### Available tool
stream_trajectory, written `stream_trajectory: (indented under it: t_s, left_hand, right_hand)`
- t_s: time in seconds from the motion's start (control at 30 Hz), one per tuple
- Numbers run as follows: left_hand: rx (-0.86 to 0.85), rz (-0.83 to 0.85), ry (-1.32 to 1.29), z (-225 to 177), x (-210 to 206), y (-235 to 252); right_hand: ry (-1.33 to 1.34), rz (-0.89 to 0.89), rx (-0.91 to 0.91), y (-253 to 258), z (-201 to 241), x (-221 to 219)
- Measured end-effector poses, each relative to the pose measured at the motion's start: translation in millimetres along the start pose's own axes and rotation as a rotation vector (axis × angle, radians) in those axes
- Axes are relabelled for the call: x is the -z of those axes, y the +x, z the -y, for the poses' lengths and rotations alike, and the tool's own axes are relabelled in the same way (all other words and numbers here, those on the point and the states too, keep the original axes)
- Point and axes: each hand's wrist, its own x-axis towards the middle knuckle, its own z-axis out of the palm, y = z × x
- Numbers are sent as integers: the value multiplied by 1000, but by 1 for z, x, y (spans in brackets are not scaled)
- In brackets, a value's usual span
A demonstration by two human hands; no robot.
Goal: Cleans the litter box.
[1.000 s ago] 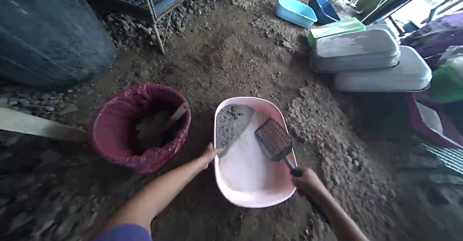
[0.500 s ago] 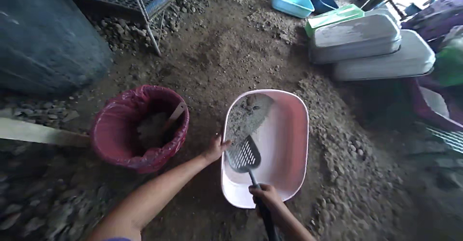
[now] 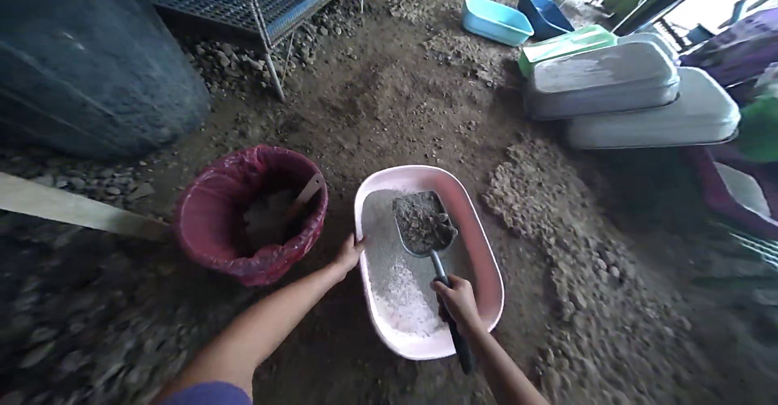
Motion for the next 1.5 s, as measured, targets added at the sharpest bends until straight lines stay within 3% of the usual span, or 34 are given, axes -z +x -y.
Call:
stream_trajectory:
  t_s: [0.13,0.3,0.5,0.67,0.87,1.0,1.2,1.37,1.5]
  left_hand:
    - [166,29,-27,7,7,10]
    - [177,31,-96,13,11,4]
    - [214,62,-66,29,-2,-34]
    - [395,191,-25,55,-30,-66]
    - [410,134,-52,59,-47,-66]
    - [372,48,-144,41,-49,-76]
    - [329,-38,-268,5,-20,-67]
    - [395,15,-435,5,-13,-52]
    - [389,27,-519,19,-20,-47]
  right_hand:
    - [-7,23,-76,0,-13,7]
    - [96,58,-123,-1,-14,-5]
    - [105,24,-74,7,-8,-8]
    - [134,-22,-64,7,2,-6]
    - [98,15,-96,3,4,-8]
    - [49,63,-140,-3,7,-7]
    - [77,101,-116,-31,54,0]
    - [14,231,85,-64,116,-15]
    - [-311,368,279,-85,158,-57]
